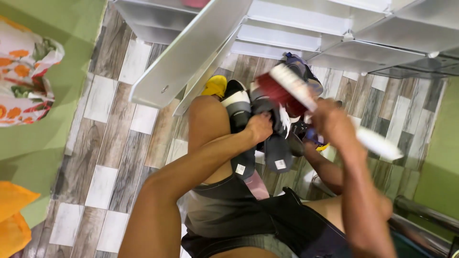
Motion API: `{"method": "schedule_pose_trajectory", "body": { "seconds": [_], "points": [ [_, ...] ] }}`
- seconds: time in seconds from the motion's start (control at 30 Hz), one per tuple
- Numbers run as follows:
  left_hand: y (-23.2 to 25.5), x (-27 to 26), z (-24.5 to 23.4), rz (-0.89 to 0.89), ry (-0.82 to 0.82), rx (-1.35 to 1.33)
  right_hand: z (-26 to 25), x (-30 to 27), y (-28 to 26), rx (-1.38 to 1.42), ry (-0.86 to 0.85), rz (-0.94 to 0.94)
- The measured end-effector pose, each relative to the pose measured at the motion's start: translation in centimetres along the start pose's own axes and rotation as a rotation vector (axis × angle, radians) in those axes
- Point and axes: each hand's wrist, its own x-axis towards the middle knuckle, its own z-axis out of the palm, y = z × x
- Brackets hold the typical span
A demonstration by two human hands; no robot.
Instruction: Cleaning various shoes from a storage rack using a brush and cloth.
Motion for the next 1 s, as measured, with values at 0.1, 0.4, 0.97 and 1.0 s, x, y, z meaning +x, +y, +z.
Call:
{"method": "schedule_pose_trajectory", "body": {
  "seconds": [0.1, 0.4, 0.97, 1.0],
  "points": [
    [-0.1, 1.4, 0.7, 0.048, 0.058, 0.132, -2.9, 2.3, -1.1, -0.465, 0.060, 0.123],
    [1.6, 4.8, 3.3, 0.017, -0.037, 0.011, -3.5, 4.1, -10.7, -0.357, -0.236, -0.007],
    [-3.1, -3.6, -7.0, -0.070, 0.645, -0.004, 2.3, -6.2, 3.8, 0.167, 0.064, 0.429],
    [-3.5, -3.8, -7.4, -0.066, 0.649, 0.005, 2.8, -7.0, 5.1, 0.168, 0.073, 0.429]
  ]
}}
